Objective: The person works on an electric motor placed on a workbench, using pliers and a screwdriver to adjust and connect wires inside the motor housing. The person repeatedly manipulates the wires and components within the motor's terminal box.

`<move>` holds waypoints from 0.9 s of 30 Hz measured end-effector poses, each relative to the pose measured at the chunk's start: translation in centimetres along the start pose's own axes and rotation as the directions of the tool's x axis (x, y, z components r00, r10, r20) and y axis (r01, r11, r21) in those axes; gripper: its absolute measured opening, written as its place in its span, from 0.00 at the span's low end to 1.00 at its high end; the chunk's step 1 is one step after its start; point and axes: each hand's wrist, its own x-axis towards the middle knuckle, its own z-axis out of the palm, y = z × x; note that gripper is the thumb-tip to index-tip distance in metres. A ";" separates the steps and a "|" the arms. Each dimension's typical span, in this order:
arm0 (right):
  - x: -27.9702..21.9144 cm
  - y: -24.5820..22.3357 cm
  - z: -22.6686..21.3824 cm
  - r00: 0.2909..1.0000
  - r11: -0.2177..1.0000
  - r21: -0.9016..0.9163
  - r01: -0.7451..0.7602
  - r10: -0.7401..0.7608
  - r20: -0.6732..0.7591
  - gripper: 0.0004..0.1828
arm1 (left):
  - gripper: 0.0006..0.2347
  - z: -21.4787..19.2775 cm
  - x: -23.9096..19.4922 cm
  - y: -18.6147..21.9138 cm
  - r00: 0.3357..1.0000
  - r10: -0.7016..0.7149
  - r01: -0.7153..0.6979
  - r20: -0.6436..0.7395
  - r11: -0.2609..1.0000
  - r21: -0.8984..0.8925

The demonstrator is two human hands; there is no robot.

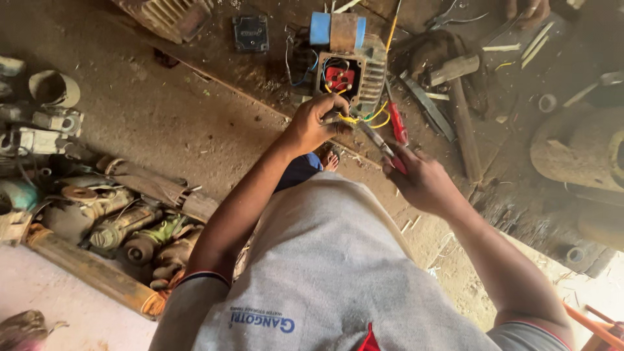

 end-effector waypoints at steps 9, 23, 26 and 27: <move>1.7 1.3 -0.2 0.831 0.466 0.814 -0.346 -0.251 0.497 0.26 | 0.17 0.2 -0.7 -0.7 0.984 -0.175 0.176 0.020 0.983 -0.053; 0.7 -0.5 1.7 0.984 0.938 0.297 0.178 -0.174 -0.040 0.19 | 0.13 0.9 -1.0 -0.5 0.997 -0.057 0.054 -0.051 0.997 -0.062; 1.5 -2.6 -0.2 0.880 0.885 -0.433 0.172 -0.336 -0.336 0.21 | 0.11 0.4 0.0 -0.1 0.990 -0.131 0.126 -0.047 0.987 -0.101; 1.2 -2.5 -0.8 0.882 0.866 -0.478 0.149 -0.335 -0.332 0.21 | 0.10 1.0 -0.3 0.0 0.981 -0.193 0.187 -0.029 0.971 -0.146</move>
